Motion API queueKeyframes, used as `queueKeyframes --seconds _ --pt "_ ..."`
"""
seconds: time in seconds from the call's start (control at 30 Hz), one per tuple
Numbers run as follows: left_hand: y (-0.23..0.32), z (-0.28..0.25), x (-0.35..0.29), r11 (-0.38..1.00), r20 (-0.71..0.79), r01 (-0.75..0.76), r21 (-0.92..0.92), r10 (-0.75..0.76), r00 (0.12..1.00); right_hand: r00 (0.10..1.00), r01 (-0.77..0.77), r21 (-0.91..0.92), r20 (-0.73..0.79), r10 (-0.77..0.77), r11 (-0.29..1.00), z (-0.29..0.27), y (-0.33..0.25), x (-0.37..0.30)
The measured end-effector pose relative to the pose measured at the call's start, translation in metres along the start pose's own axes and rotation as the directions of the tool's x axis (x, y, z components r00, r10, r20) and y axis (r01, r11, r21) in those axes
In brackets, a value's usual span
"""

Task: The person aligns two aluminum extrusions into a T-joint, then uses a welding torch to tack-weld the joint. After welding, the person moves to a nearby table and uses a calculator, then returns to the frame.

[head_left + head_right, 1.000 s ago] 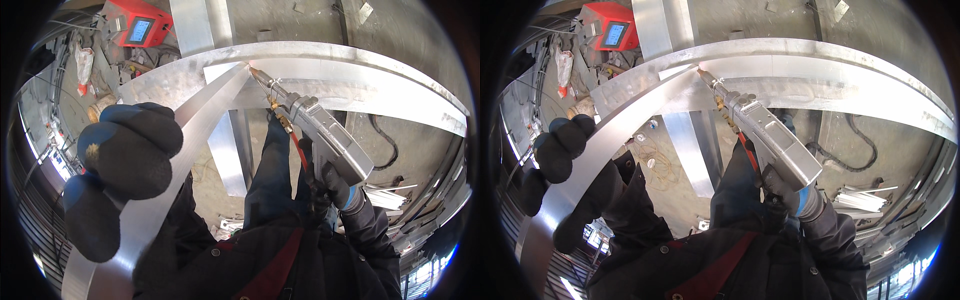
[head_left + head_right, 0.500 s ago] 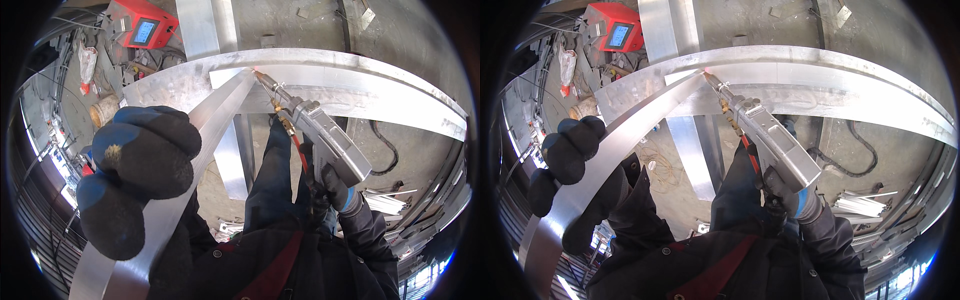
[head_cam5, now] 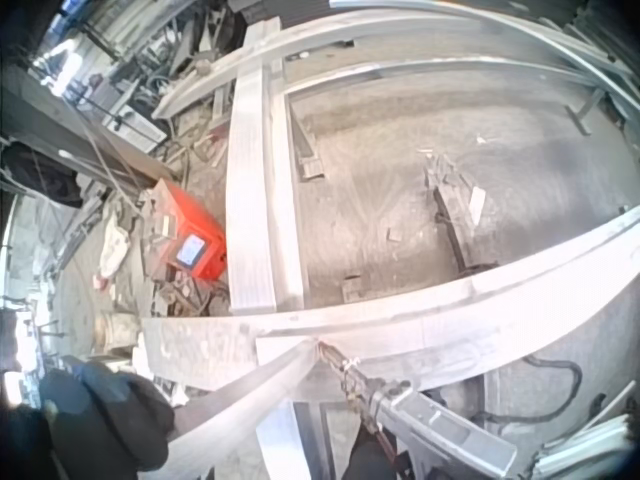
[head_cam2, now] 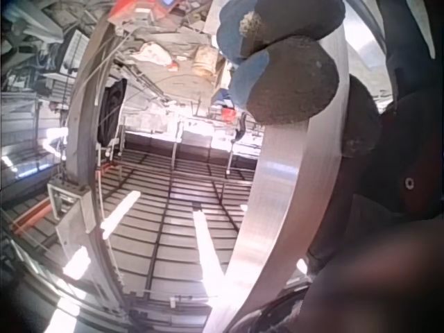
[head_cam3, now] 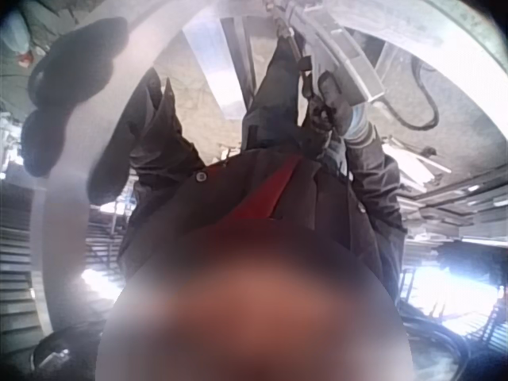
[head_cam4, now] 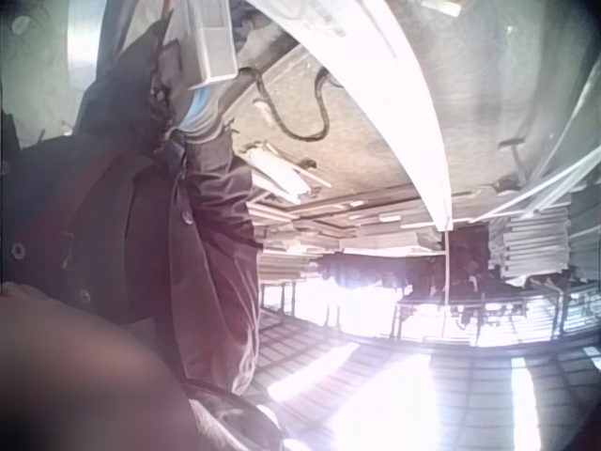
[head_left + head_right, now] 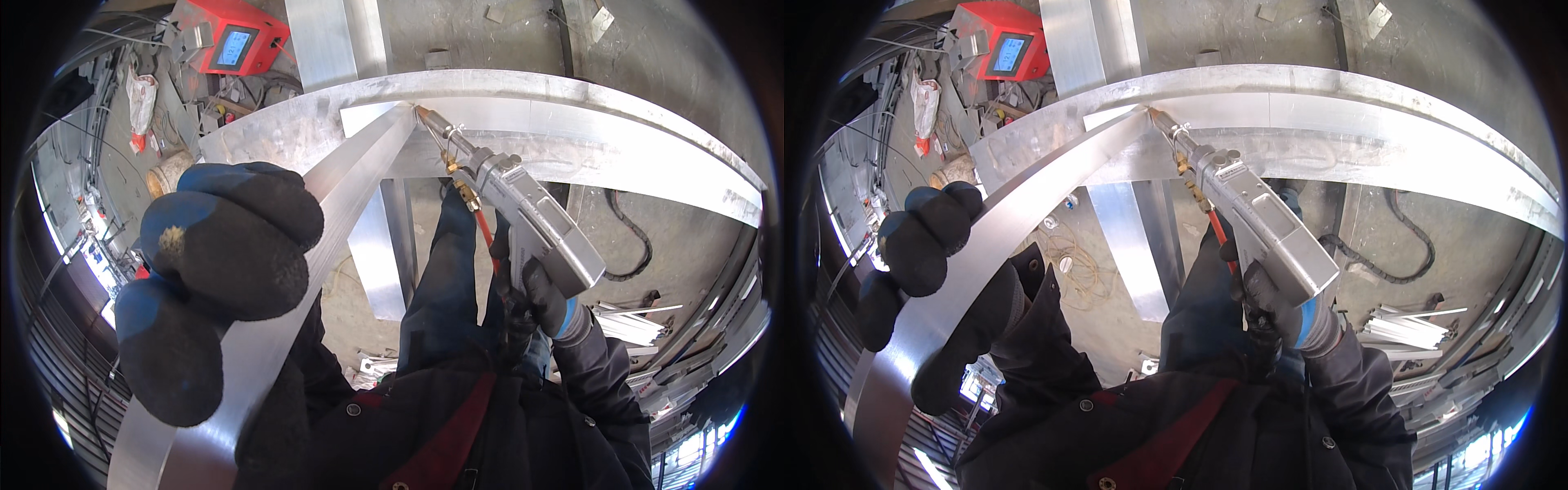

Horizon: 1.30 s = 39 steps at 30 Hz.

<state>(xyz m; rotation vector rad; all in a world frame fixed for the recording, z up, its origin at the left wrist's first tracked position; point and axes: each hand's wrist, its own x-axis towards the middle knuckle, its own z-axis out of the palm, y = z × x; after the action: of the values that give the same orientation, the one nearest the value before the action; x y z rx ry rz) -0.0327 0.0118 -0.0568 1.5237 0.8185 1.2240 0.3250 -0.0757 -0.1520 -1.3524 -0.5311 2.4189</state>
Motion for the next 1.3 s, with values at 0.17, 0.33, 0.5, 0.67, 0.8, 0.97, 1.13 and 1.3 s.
queueKeyframes --seconds 0.17,0.33,0.5,0.67,0.8,0.97,1.13,1.3 --pt "-0.001 0.001 -0.002 1.000 -0.018 -0.006 -0.002 0.006 1.000 0.999 0.022 -0.064 0.043 -0.019 0.998 -0.001 -0.003 0.002" --pt "-0.002 0.002 -0.004 1.000 -0.038 -0.011 -0.008 0.011 0.999 0.997 -0.056 0.050 0.051 0.054 0.997 -0.002 -0.001 0.000" --pt "-0.001 0.003 -0.003 1.000 -0.049 -0.013 -0.010 0.012 0.999 0.994 0.050 0.044 0.100 -0.054 0.998 -0.005 0.008 0.003" --pt "-0.001 0.006 -0.002 1.000 -0.065 -0.020 -0.012 0.019 0.998 0.997 0.001 0.067 0.081 -0.006 0.998 -0.010 0.014 -0.001" --pt "-0.002 0.005 -0.004 0.999 -0.079 -0.029 -0.020 0.027 0.997 0.994 -0.006 0.135 0.110 -0.009 0.991 -0.009 0.016 0.000" --pt "-0.005 0.002 -0.008 1.000 -0.080 -0.029 -0.008 0.028 0.996 0.994 0.101 -0.076 -0.040 -0.104 0.992 0.004 0.014 0.000" --pt "-0.009 0.001 -0.009 0.999 -0.098 -0.038 -0.015 0.036 0.995 0.992 0.121 -0.062 -0.030 -0.123 0.991 0.006 0.013 0.000" --pt "-0.010 0.000 -0.007 0.999 -0.102 -0.039 0.004 0.039 0.994 0.990 0.097 -0.011 0.103 -0.095 0.995 -0.009 0.015 -0.006"
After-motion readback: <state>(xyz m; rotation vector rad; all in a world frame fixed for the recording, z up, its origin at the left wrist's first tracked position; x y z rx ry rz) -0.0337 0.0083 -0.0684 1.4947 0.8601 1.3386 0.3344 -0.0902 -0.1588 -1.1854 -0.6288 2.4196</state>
